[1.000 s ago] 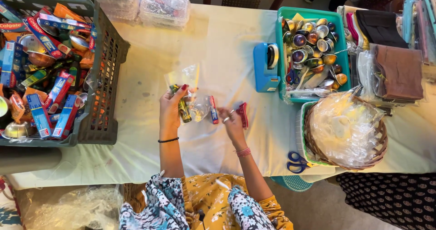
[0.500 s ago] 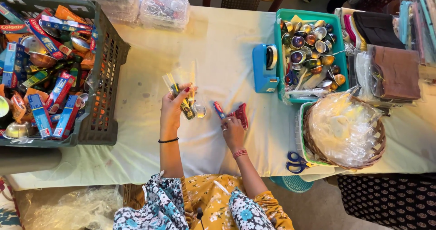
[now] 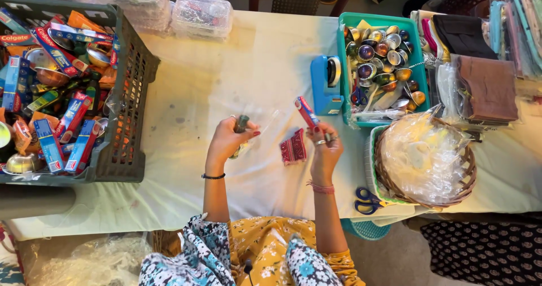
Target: The person sits at a table and packs small items into a clear plastic bag. They pick up a tube of toothpaste, a small metal cup, and several red sachets from a crate and the table surface, placing them into the bag one by one.
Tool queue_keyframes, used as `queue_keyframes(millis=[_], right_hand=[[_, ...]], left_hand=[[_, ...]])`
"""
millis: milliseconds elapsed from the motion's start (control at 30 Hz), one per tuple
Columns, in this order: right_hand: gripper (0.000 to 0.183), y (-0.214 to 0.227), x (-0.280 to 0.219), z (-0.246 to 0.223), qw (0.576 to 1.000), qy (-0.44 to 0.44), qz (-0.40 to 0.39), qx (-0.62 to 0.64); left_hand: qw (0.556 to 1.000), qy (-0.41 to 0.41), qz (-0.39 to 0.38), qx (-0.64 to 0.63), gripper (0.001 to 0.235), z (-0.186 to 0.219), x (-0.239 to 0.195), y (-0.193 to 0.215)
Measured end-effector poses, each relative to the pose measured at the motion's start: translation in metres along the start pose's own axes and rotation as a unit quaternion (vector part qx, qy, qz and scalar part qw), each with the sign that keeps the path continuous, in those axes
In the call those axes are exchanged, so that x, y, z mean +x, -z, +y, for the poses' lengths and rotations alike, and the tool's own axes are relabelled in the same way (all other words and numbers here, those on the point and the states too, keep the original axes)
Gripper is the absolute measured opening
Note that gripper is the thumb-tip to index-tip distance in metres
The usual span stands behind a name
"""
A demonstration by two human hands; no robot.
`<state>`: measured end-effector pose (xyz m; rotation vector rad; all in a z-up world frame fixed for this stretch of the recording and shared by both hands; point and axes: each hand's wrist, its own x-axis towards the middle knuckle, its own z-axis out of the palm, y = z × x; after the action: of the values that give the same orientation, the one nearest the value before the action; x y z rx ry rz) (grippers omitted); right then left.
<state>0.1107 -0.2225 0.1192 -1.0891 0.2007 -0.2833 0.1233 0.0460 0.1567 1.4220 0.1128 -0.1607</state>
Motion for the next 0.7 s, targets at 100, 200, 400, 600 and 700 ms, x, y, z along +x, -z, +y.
queue_keyframes(millis=[100,200,400,600,700], right_hand=[[0.016,-0.037,-0.020,-0.059,0.990,0.128,-0.053,0.006],[0.026,-0.055,-0.031,-0.089,0.987,0.153,-0.046,-0.011],[0.013,-0.046,-0.040,-0.090,0.959,0.229,-0.098,-0.133],[0.017,-0.057,-0.046,-0.097,0.937,0.256,-0.118,-0.207],[0.016,-0.060,-0.047,-0.098,0.925,0.271,-0.118,-0.240]], left_hand=[[0.993,0.009,-0.001,0.120,0.020,0.017,-0.007,-0.007],[0.980,-0.009,-0.019,0.196,0.021,0.025,-0.009,-0.010],[0.986,0.009,-0.038,0.163,0.021,0.028,-0.011,-0.011],[0.977,0.008,-0.033,0.213,0.021,0.036,-0.014,-0.012],[0.974,0.022,-0.037,0.221,0.021,0.031,-0.013,-0.011]])
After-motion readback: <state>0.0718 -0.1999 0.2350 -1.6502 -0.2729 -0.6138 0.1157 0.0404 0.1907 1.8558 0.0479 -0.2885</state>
